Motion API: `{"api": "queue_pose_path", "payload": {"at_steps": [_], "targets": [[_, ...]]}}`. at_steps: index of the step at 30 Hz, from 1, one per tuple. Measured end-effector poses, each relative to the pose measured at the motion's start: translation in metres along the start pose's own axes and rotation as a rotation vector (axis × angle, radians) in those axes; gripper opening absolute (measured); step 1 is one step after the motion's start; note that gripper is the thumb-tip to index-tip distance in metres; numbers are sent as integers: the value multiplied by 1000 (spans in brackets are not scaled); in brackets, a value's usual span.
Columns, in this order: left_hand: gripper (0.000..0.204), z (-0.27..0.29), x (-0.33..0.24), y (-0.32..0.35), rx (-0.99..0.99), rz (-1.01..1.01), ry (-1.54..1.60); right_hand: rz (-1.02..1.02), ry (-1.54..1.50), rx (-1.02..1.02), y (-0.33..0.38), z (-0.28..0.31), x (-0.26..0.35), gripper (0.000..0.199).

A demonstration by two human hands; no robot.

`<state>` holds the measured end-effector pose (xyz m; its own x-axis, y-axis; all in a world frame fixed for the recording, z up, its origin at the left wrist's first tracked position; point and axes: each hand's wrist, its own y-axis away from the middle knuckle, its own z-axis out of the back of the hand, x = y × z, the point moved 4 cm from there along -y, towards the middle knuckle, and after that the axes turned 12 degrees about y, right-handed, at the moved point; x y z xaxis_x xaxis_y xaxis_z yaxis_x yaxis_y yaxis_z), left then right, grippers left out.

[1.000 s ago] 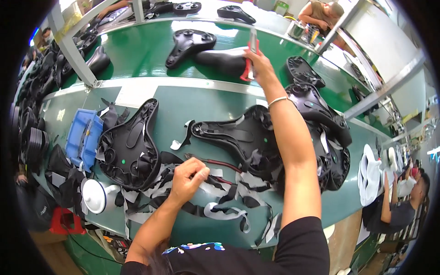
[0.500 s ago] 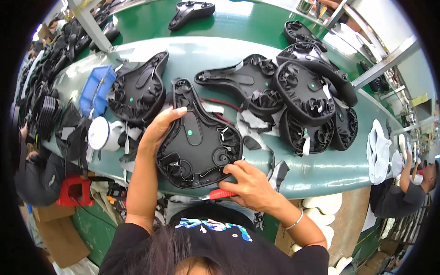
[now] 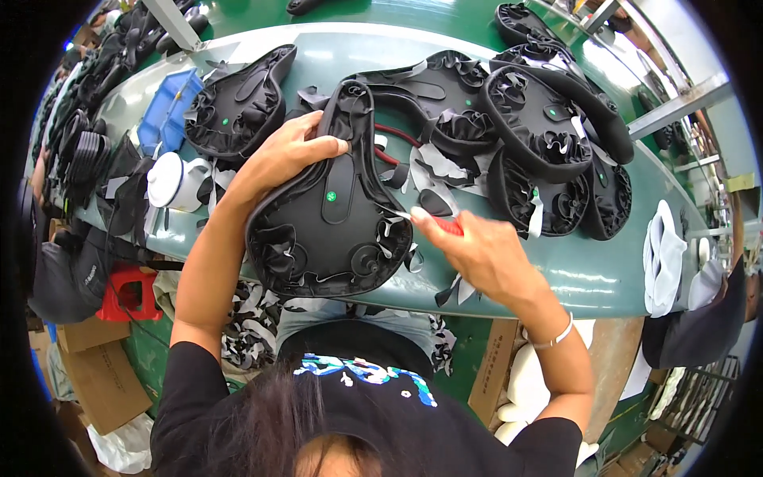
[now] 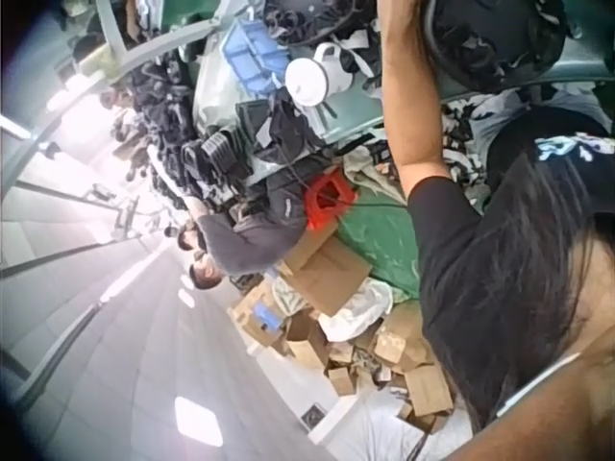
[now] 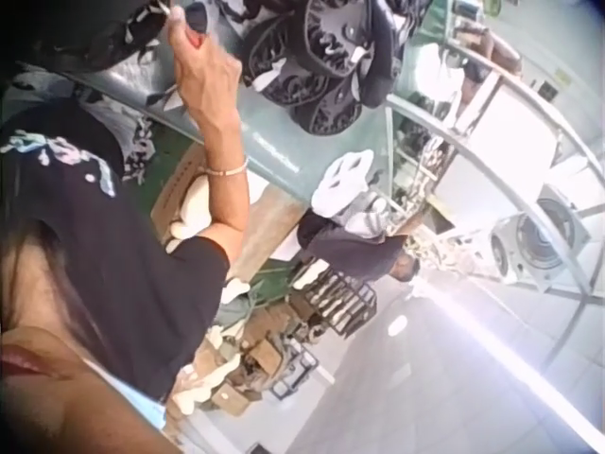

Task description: Trimming excess fabric and assembling plastic components on bicycle saddle bases.

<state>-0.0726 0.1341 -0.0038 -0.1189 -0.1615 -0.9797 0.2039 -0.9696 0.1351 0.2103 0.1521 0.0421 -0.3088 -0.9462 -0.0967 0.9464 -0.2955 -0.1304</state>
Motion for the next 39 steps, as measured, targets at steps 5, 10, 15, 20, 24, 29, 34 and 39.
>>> {"api": "queue_pose_path", "payload": {"at_steps": [5,10,15,20,24,29,34,39], "targets": [[47,-6,-11,26,-81,59,130,-364,-185,77,45,-37,54,66],[41,6,17,71,-366,161,258,-616,-450,160,58,-19,105,58],[46,3,17,95,-420,147,403,-664,-631,-240,54,-10,61,54],[45,2,23,109,-481,104,516,-457,-742,-314,-37,-19,40,54],[55,22,41,137,-801,-185,-201,-841,-920,-397,-16,-23,-16,51],[49,-53,-50,95,-128,-613,-666,-522,-994,-415,-38,0,38,59],[18,-56,-14,60,132,-470,-438,-446,-663,-287,-3,-5,19,60],[16,-61,-28,57,110,-432,-410,-205,-206,96,-1,-5,22,58]]}}
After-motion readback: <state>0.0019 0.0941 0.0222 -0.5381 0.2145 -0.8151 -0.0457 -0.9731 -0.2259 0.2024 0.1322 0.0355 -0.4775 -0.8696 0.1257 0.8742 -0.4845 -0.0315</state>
